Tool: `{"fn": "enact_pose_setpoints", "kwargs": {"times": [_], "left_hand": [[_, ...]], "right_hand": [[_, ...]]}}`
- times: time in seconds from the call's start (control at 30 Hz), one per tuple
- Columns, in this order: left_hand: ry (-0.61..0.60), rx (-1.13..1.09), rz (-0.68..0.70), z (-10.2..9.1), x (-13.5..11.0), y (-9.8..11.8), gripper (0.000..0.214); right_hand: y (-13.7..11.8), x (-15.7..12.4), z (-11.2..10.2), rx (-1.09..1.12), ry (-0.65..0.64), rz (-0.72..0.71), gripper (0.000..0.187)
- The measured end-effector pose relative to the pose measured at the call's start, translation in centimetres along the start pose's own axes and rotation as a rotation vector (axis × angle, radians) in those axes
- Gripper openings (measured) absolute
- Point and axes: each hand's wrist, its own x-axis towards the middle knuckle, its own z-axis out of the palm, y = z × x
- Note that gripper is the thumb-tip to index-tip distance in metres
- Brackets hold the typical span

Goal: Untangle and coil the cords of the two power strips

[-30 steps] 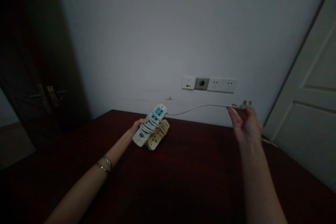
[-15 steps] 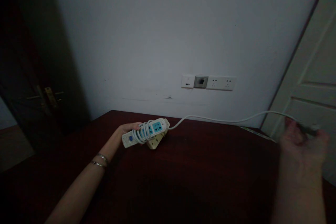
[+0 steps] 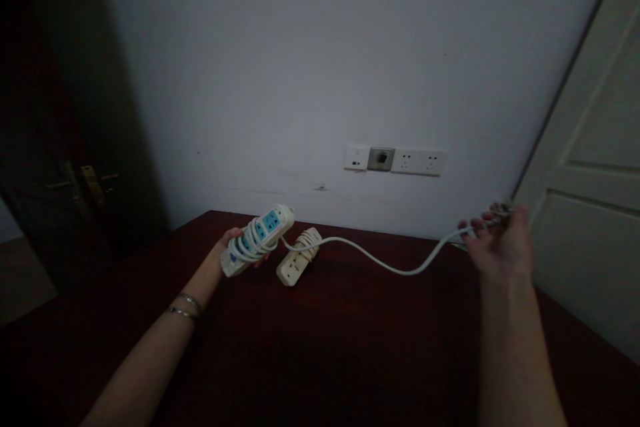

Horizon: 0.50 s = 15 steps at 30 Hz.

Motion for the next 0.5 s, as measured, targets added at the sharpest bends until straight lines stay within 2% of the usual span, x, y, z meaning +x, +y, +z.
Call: {"fn": "enact_pose_setpoints", "kwargs": {"times": [0.03,0.13,0.2,0.27,0.37,0.5], "left_hand": [[0.002,-0.003,0.017,0.4,0.3,0.3,0.066],[-0.029,0.004,0.044,1.8,1.4,1.3,0.069],[-0.069,0.011,0.072,2.6,2.1,1.8,0.071],[-0.095,0.011,0.099,3.2,2.5,2.1,0.071],[-0.096,-0.001,0.108,3.7,2.8,2.1,0.072],[-0.128,-0.065,0.168,4.2,3.2,2.0,0.073]], "right_hand": [[0.1,-1.0,1.6,0.042,-0.043,0.088,0.039],[1.2,-4.2,5.7,0.059,-0.388,0.279,0.026],[2.6,-6.3,7.7,-0.054,-0.543,0.349,0.033],[4.3,-8.2,9.2,-0.220,-0.620,0.341,0.036],[6.3,-10.3,10.6,-0.396,-0.754,0.283,0.026],[7.4,-12.2,11.5,-0.609,-1.068,0.101,0.037]]}}
